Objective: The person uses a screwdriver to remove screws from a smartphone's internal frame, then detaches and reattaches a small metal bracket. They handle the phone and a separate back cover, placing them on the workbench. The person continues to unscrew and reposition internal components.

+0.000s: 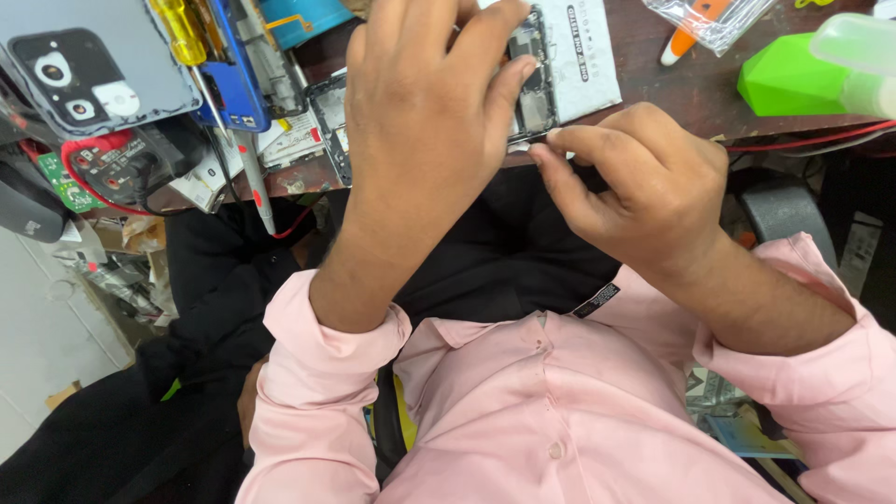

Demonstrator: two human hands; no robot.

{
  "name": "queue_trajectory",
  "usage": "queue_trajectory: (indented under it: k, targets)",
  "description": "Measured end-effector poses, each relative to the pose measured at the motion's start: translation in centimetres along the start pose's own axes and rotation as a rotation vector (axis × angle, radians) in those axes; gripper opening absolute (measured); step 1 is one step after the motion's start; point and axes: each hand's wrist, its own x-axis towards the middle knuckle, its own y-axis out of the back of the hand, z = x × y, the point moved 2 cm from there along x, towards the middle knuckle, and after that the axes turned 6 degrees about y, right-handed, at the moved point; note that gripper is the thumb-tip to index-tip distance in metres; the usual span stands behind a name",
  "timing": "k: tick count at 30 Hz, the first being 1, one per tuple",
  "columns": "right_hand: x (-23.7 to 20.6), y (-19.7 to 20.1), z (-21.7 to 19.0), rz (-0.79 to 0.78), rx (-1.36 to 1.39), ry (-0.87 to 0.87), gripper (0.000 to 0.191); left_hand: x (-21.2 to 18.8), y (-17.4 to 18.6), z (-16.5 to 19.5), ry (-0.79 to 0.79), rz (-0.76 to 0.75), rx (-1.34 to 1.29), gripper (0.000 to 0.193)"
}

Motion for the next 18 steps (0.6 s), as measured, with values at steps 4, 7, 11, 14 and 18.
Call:
queue_trajectory:
  k: [4,7,11,14,18]
  targets:
    - [0.3,0.2,0.3,-0.020,-0.041,0.044,0.021,0.0,-0.4,0.1,0.034,0.013,0.016,0.031]
    - [0.6,0.5,0.2,-0.052,-0.116,0.086,0.022,0.1,-0.7,0.2,0.040,0.031,0.010,0.030]
    - [0.9,0.5,0.1,-0.063,-0.192,0.131,0.021,0.0,-1.1,0.3,0.057,0.040,0.026,0.029]
    - [1.0,0.4,0.2,-0.061,-0.204,0.121,0.019,-0.1,-1.3,0.3,0.074,0.045,0.029,0.030]
    - [1.0,0.3,0.3,-0.064,-0.164,0.093,0.018,-0.2,-1.3,0.3,0.089,0.027,0.038,0.030]
